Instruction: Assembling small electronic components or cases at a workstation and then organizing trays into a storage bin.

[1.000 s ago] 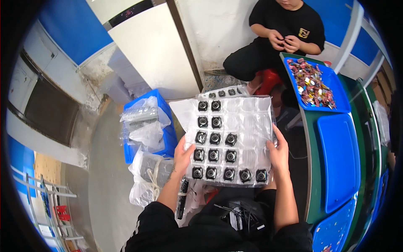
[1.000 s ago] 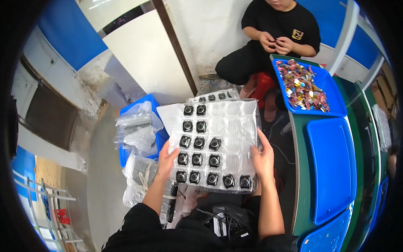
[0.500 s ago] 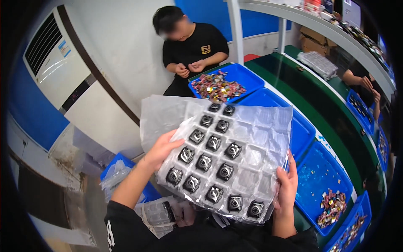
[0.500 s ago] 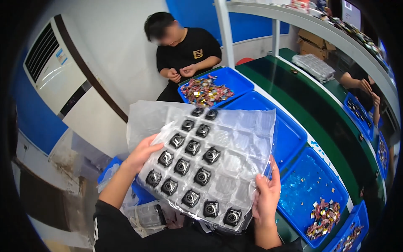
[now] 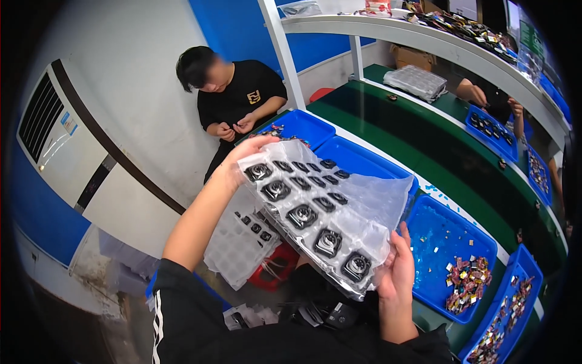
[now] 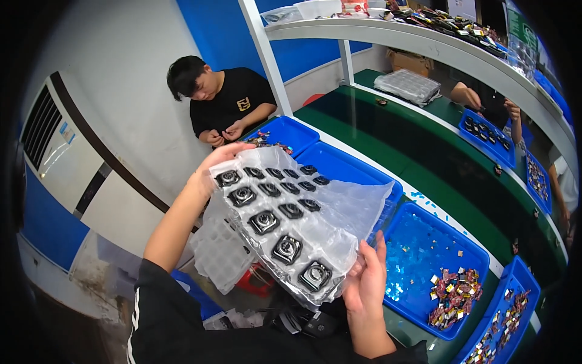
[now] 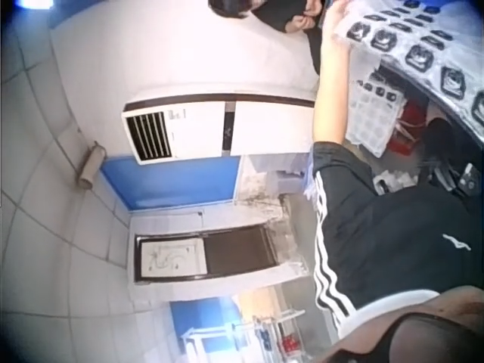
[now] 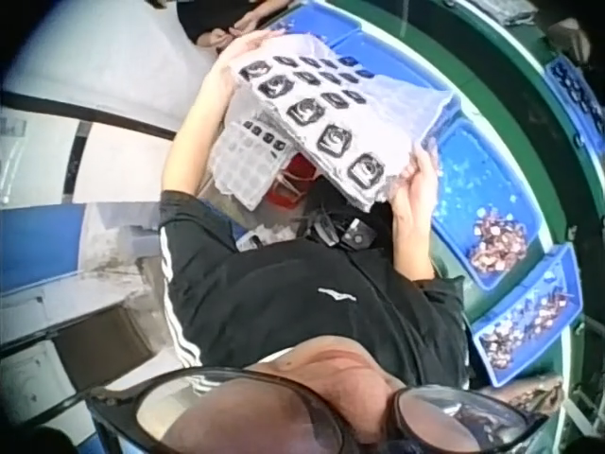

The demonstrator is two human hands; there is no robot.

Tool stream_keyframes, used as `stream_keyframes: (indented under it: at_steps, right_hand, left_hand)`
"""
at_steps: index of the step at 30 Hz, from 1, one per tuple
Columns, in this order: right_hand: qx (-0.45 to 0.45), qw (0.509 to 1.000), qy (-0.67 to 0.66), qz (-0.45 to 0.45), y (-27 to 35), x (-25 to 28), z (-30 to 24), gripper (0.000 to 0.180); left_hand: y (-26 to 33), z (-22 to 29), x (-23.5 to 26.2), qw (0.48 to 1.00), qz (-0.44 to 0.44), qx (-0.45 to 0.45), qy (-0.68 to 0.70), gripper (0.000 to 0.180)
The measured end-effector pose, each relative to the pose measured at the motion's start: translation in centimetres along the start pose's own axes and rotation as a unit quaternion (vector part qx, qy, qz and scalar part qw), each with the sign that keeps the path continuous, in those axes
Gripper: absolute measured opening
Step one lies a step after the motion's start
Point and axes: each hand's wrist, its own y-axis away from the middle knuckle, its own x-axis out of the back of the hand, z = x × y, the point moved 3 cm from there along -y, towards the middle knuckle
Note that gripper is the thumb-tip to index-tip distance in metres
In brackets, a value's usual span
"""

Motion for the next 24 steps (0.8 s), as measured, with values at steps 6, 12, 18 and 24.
stream_keyframes:
  at_steps: [6, 12, 18, 24]
  right_hand:
    - [-0.001, 0.998, -0.067, 0.017, -0.3, -2.4, -0.1, 0.067]
    - [-0.025, 0.996, -0.079, -0.034, -1.2, -1.4, 1.6, 0.067]
    - [-0.041, 0.998, -0.053, -0.008, 0.1, -1.4, 1.6, 0.069]
    - [-0.098, 0.993, -0.065, -0.002, 1.4, -2.7, 1.5, 0.071]
  left_hand:
    - [0.5, -0.5, -2.5, 0.965, 0.162, -0.182, 0.095, 0.043]
    - [-0.3, -2.7, -1.9, 0.846, 0.284, -0.410, 0.187, 0.054]
    - [-2.4, -1.3, -0.6, 0.786, 0.331, -0.502, 0.147, 0.055]
    - [-3.6, 2.6, -1.4, 0.785, 0.360, -0.502, 0.054, 0.036]
